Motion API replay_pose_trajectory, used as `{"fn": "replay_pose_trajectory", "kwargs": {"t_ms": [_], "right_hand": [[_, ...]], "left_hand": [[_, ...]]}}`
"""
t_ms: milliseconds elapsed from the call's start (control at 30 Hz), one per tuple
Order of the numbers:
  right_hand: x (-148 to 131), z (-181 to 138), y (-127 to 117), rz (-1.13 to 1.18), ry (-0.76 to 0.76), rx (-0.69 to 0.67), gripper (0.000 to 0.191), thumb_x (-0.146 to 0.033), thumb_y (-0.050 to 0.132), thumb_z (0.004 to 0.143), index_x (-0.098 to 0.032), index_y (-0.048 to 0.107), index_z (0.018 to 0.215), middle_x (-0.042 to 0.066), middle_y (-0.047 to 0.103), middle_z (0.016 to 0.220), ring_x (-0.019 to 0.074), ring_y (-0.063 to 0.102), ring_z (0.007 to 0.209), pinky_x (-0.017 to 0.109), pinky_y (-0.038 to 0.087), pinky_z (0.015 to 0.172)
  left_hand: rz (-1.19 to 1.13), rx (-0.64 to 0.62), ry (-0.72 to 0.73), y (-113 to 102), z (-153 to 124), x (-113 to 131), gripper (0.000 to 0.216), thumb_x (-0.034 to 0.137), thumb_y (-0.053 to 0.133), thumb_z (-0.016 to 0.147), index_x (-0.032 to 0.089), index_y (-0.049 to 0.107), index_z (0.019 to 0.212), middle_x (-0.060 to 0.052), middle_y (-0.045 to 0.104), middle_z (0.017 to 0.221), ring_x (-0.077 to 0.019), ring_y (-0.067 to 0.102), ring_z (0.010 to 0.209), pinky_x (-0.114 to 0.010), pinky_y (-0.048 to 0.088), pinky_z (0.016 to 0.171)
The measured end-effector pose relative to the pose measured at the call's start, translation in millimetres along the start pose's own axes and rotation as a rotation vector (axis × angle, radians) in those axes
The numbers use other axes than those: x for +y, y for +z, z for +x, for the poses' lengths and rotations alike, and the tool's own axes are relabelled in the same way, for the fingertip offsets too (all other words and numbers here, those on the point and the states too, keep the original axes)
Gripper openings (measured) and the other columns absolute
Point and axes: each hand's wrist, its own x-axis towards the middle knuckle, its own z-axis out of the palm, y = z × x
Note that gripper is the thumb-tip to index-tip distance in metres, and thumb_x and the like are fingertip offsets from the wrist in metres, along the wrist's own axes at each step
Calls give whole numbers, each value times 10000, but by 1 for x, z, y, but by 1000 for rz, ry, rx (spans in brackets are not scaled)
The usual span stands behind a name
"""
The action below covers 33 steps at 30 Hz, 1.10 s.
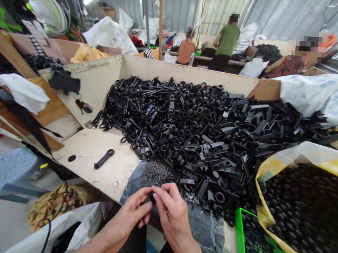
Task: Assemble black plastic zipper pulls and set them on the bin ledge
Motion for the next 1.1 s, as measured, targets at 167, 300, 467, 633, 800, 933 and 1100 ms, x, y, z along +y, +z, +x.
{"fn": "replay_pose_trajectory", "kwargs": {"t_ms": [167,300,467,633,800,933,1100], "right_hand": [[0,-1,-9,67,-78,48,269,-76,597,958,-247,749,1099,45,677,952,135,699,780,192,594,689],[-5,-2,-11,129,-33,50,247,-100,611,950,-259,770,1053,33,657,920,129,680,740,177,583,616],[-8,-5,-11,91,-46,76,235,-92,616,938,-248,775,1015,22,630,893,112,658,692,164,567,588],[-9,-6,-15,6,-143,76,238,-67,621,930,-226,765,1033,31,648,885,127,671,736,190,571,653],[-9,-12,-17,-25,-173,30,284,-47,610,931,-217,746,1113,53,648,936,146,683,781,215,574,686],[-12,-21,-11,83,-51,75,290,-83,638,931,-253,695,1159,13,631,862,124,629,680,200,535,605],[-19,-45,5,400,280,182,152,-328,678,954,-293,635,1095,-43,563,749,109,518,570,186,479,525]], "left_hand": [[-17,-60,-30,-1,-6,5,360,315,639,845,136,638,1157,8,577,810,-83,474,593,-214,323,524],[19,-116,-17,0,-13,13,303,239,588,860,138,672,1133,48,513,696,-82,447,569,-219,318,534],[74,-132,6,0,-18,11,357,154,536,846,155,665,1178,12,617,848,-81,450,592,-225,355,561],[245,-134,152,-6,-18,9,275,199,625,863,193,696,1128,-15,705,1015,-189,603,966,-279,457,858],[376,-82,139,-4,-21,14,190,288,625,901,185,715,1033,-12,723,943,-204,625,905,-274,467,797],[446,-92,202,-1,-26,14,194,273,536,963,201,708,1013,-1,718,851,-173,637,800,-250,452,743],[487,-235,216,-11,-36,12,221,294,493,996,200,686,1050,-8,696,779,-167,635,745,-246,468,748]]}}
